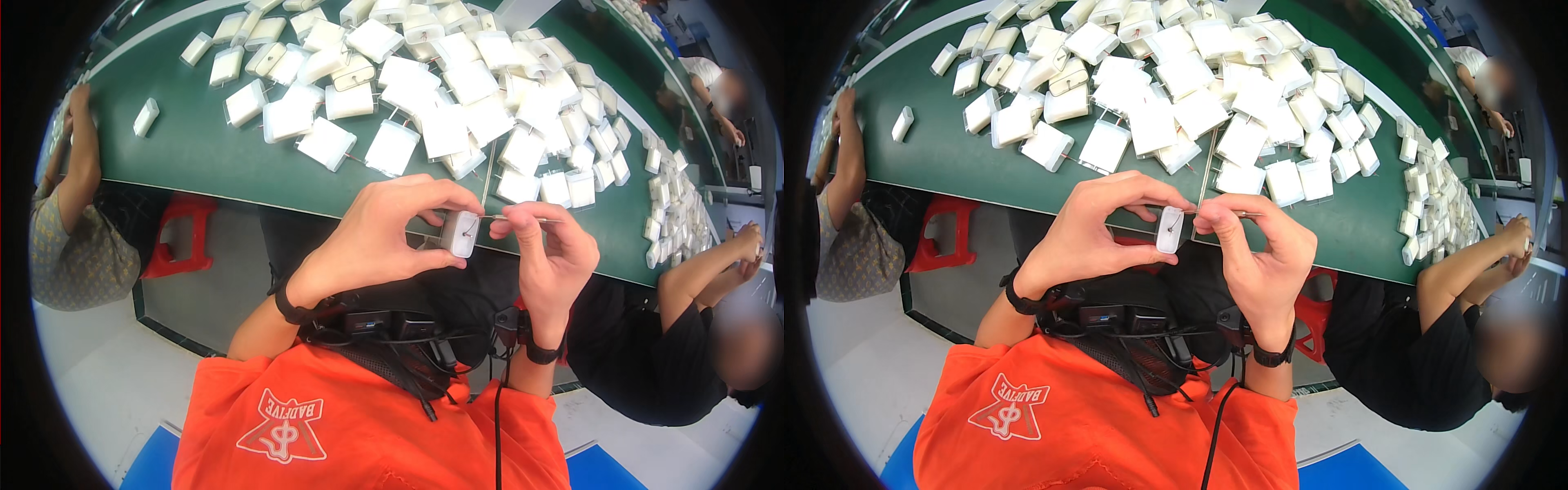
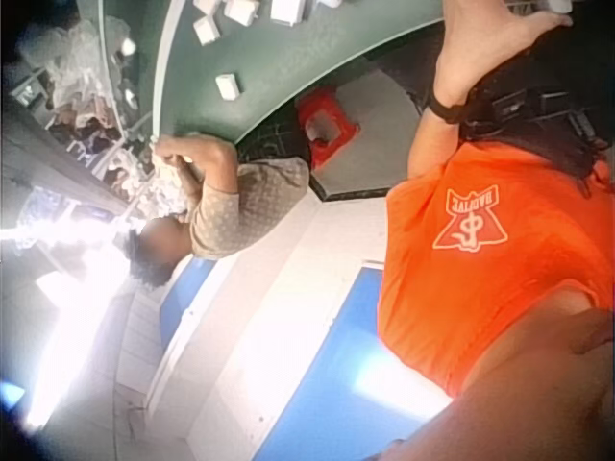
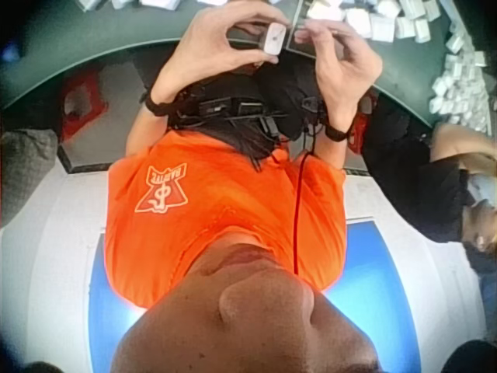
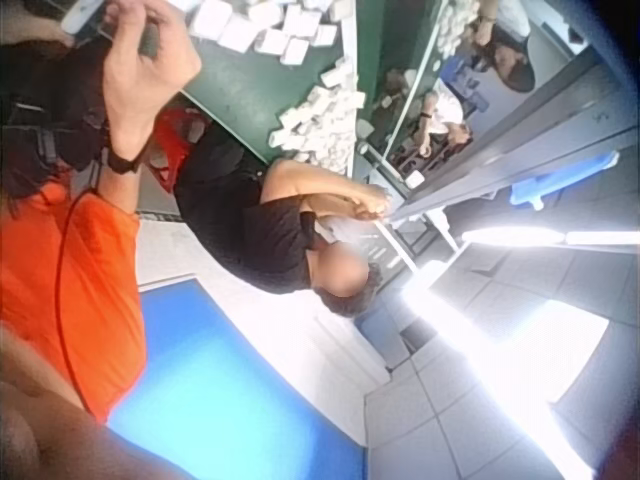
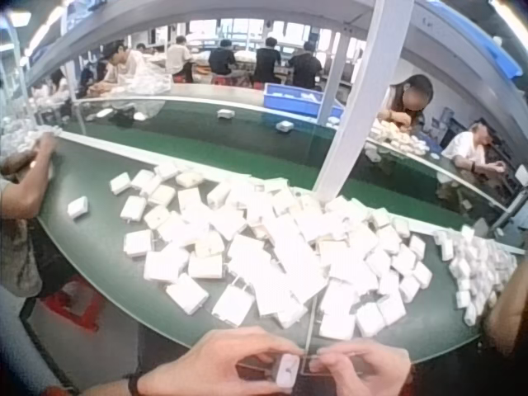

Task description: Assembling small plastic components for electronic chargers on a factory line.

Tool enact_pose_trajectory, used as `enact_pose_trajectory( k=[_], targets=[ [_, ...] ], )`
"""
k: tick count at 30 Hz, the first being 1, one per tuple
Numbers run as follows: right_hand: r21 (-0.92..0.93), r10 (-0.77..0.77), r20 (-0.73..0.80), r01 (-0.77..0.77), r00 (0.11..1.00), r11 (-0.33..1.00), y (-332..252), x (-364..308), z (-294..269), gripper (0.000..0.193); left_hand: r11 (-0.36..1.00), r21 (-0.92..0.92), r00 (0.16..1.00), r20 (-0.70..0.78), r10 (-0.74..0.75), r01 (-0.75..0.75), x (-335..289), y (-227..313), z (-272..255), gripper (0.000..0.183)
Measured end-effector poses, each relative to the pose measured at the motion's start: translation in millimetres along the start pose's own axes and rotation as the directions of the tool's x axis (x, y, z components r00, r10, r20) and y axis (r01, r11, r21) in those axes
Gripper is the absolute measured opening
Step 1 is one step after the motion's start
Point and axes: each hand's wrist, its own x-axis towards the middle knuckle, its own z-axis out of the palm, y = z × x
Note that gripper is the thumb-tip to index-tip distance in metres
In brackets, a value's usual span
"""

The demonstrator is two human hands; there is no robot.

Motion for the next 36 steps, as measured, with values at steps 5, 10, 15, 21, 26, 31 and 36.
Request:
enact_pose_trajectory(
  k=[5,10,15,21,26,31,36],
  targets=[
    [-0.21,-0.106,0.065,0.117,0.992,0.971,-12,5,2,0.004,1.0,0.016,1.0,-0.01,0.014,-0.014,0,-1,-1,0.056],
    [-0.435,-0.145,0.204,0.222,0.968,0.873,-25,22,7,0.009,0.998,0.027,0.998,-0.029,0.062,-0.061,2,3,1,0.057],
    [-0.153,0.345,0.235,-0.316,0.909,0.936,-24,51,11,0.018,1.0,-0.011,1.0,-0.022,0.014,-0.014,0,-3,3,0.056],
    [-0.19,-0.254,0.194,0.29,0.948,0.938,-15,24,-2,0.008,0.999,0.018,0.999,-0.028,0.034,-0.034,-1,1,1,0.054],
    [-0.172,-0.026,0.295,0.08,0.955,0.982,-17,1,-13,0.008,0.999,0.04,1.0,-0.014,0.024,-0.023,-2,-2,-1,0.052],
    [-0.241,-0.039,0.267,0.106,0.963,0.965,-17,2,-6,0.018,1.0,0.021,1.0,-0.025,0.01,-0.009,-2,-2,1,0.052],
    [-0.214,0.03,0.265,0.029,0.964,0.976,-7,6,-4,0.015,1.0,0.024,1.0,-0.015,-0.008,0.008,-1,-3,0,0.053]
  ],
)
